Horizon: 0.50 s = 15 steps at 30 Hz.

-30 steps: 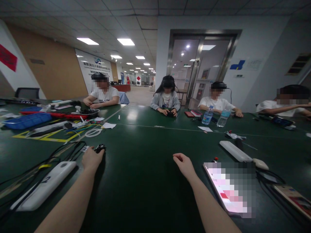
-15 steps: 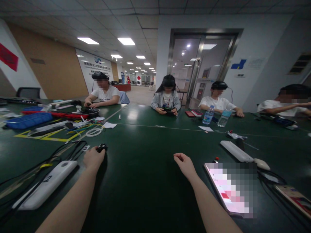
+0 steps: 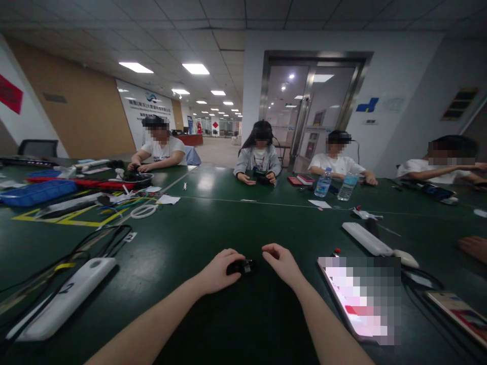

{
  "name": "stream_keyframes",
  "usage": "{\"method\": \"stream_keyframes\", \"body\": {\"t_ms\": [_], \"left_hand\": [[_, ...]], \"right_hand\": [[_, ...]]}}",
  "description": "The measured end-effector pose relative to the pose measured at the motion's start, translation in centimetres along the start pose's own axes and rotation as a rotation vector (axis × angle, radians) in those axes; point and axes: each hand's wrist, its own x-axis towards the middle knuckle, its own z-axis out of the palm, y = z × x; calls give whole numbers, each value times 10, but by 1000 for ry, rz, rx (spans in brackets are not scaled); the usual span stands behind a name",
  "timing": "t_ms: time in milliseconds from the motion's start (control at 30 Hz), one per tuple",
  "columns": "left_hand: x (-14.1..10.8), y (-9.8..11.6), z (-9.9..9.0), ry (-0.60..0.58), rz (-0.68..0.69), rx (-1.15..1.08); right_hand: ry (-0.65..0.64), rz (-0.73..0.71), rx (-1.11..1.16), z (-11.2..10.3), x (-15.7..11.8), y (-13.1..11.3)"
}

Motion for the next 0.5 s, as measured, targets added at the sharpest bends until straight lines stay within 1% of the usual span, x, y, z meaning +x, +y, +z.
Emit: {"method": "stream_keyframes", "body": {"t_ms": [67, 100, 200, 267, 400, 467, 500], "left_hand": [[-2, 4, -1, -20, 24, -1], [-2, 5, -2, -30, 38, -2], [-2, 5, -4, -57, 88, 1], [-1, 4, -4, -54, 102, 5], [0, 2, -2, -56, 105, 2], [-1, 1, -3, -62, 107, -1], [-1, 1, -4, -65, 103, -4]], "right_hand": [[-155, -35, -33, 3, -6, -12], [-202, -56, -75, 4, -10, -18], [-269, -165, -185, 9, -18, -31], [-286, -209, -225, 12, -22, -36], [-285, -235, -273, 17, -24, -40], [-230, -223, -226, 17, -21, -40], [-171, -202, -183, 15, -19, -39]]}}
